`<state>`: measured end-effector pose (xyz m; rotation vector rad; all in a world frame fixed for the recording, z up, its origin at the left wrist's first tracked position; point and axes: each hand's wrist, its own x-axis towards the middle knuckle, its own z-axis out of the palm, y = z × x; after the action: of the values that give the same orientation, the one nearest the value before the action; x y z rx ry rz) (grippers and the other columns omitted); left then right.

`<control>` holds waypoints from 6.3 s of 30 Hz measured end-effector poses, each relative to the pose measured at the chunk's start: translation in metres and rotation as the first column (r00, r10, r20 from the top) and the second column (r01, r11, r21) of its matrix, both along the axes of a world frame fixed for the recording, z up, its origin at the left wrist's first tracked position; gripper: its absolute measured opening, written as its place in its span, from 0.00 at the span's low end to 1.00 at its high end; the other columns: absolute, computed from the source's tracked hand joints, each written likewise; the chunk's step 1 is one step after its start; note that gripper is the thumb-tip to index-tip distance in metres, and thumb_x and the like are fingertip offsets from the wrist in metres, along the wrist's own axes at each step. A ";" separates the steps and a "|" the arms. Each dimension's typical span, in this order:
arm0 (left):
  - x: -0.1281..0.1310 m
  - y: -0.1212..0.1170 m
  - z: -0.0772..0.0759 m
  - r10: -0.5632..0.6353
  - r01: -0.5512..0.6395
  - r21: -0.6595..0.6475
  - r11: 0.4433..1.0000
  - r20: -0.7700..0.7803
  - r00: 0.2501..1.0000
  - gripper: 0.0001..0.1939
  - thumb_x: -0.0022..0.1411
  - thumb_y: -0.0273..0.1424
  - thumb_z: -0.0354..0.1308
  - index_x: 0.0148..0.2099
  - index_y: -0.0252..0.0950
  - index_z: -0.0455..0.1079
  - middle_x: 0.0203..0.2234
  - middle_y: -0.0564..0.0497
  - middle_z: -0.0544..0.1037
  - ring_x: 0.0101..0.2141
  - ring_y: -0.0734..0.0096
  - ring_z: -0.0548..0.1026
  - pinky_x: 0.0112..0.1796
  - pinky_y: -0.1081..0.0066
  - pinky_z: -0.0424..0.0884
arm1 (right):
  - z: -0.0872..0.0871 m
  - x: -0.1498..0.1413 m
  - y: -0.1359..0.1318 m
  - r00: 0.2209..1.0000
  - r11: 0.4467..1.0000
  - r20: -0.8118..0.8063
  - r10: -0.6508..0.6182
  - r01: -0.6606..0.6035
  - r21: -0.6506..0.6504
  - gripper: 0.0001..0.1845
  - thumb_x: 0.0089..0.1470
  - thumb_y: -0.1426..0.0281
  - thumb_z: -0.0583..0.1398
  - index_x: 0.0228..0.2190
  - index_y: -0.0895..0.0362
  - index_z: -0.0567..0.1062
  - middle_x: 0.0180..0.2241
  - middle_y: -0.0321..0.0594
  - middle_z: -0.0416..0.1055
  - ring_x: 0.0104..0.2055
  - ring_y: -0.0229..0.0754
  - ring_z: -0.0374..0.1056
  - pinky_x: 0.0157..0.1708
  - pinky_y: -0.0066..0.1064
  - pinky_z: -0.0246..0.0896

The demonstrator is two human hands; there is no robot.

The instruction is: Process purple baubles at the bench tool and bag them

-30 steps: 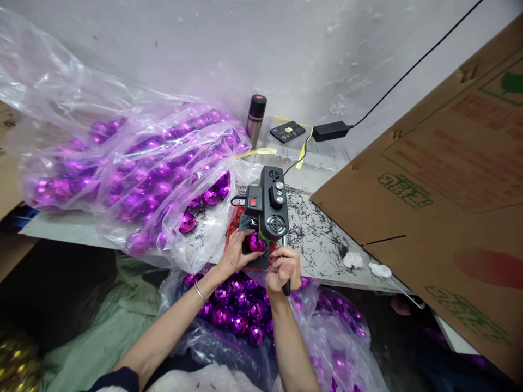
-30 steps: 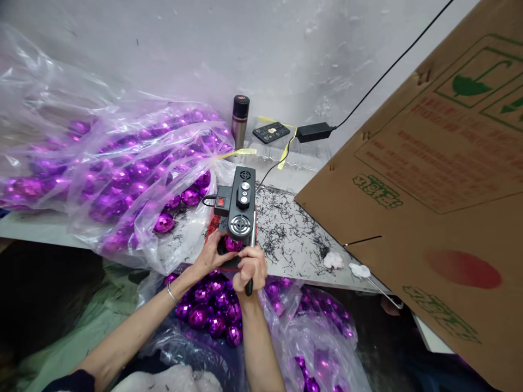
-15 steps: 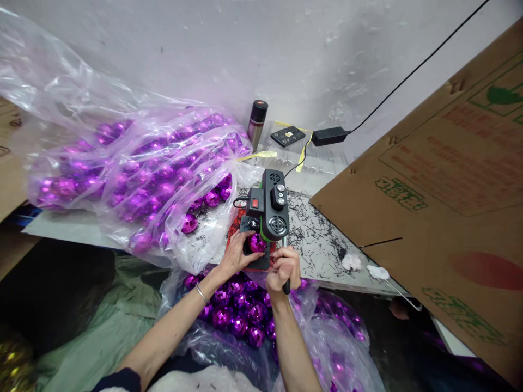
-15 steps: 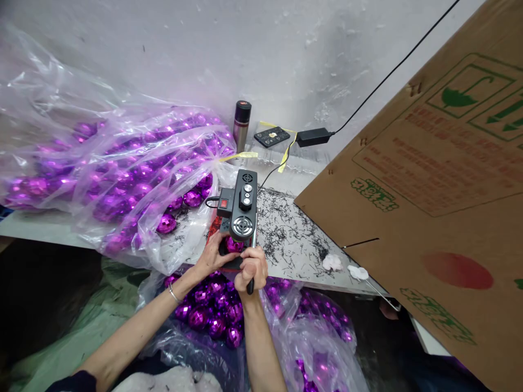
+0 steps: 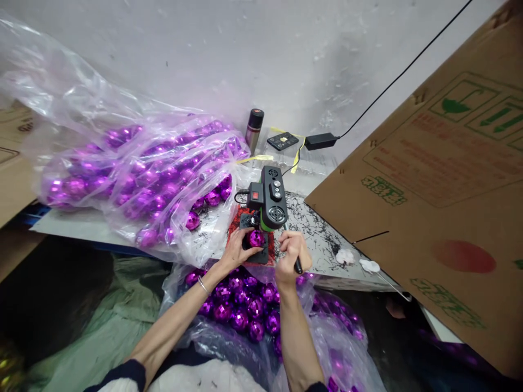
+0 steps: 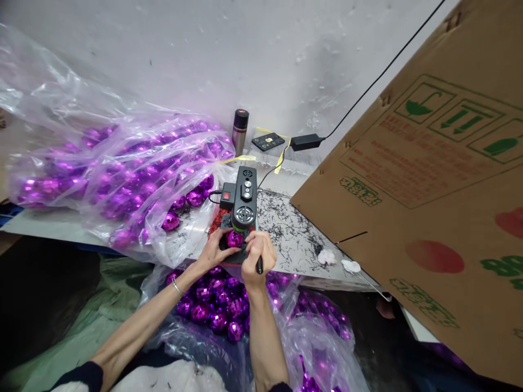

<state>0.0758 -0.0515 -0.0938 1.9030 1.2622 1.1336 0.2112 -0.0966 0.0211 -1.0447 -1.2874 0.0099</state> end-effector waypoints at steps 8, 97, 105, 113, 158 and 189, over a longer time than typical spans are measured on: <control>-0.045 -0.100 -0.028 -0.177 0.223 0.175 0.959 -0.249 0.952 0.41 0.60 0.51 0.75 0.69 0.43 0.70 0.58 0.37 0.82 0.57 0.46 0.83 0.57 0.51 0.82 | 0.005 -0.003 -0.006 0.999 0.999 0.019 0.027 -0.028 0.043 0.23 0.73 0.70 0.52 0.24 0.51 0.67 0.23 0.34 0.67 0.30 0.41 0.71 0.31 0.35 0.63; 0.002 -0.006 -0.022 0.028 -0.026 0.092 0.995 -0.014 1.000 0.30 0.65 0.44 0.72 0.65 0.40 0.72 0.58 0.40 0.82 0.59 0.48 0.80 0.61 0.48 0.74 | -0.042 -0.008 0.007 0.999 0.976 0.032 0.017 -0.024 0.217 0.18 0.72 0.73 0.48 0.28 0.54 0.66 0.30 0.35 0.69 0.28 0.36 0.65 0.30 0.35 0.58; 0.003 -0.006 -0.023 0.026 -0.026 0.080 0.996 0.001 1.000 0.30 0.65 0.44 0.71 0.65 0.40 0.72 0.58 0.40 0.81 0.60 0.48 0.79 0.62 0.47 0.74 | -0.050 -0.007 0.006 1.000 0.981 0.009 0.000 -0.001 0.193 0.18 0.71 0.72 0.49 0.27 0.52 0.68 0.29 0.34 0.69 0.28 0.38 0.65 0.32 0.37 0.61; 0.003 -0.002 -0.021 0.010 -0.010 0.067 0.998 -0.001 1.000 0.30 0.65 0.45 0.72 0.64 0.39 0.72 0.57 0.39 0.82 0.59 0.47 0.80 0.61 0.47 0.74 | -0.050 -0.005 0.008 1.000 0.981 0.027 0.003 -0.009 0.192 0.20 0.73 0.70 0.48 0.27 0.52 0.66 0.29 0.33 0.69 0.28 0.37 0.66 0.33 0.36 0.62; -0.120 0.073 0.073 0.332 -0.307 -0.199 0.931 0.105 0.938 0.26 0.66 0.40 0.67 0.62 0.34 0.70 0.55 0.36 0.82 0.55 0.47 0.81 0.58 0.49 0.77 | -0.003 -0.006 -0.002 1.000 0.999 -0.028 0.000 0.002 0.046 0.26 0.74 0.65 0.52 0.21 0.53 0.67 0.23 0.34 0.69 0.29 0.39 0.71 0.30 0.34 0.61; 0.000 -0.004 -0.012 0.021 -0.024 0.044 0.999 0.075 0.997 0.31 0.64 0.39 0.74 0.64 0.40 0.68 0.57 0.43 0.81 0.57 0.52 0.81 0.58 0.54 0.78 | 0.023 -0.002 -0.005 0.999 0.998 -0.024 0.043 -0.044 -0.042 0.22 0.73 0.72 0.52 0.25 0.52 0.68 0.25 0.32 0.69 0.31 0.36 0.72 0.30 0.31 0.61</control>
<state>0.0756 -0.0556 -0.1063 1.8657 1.2300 1.2425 0.2094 -0.1017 0.0442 -1.0498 -1.2935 0.0828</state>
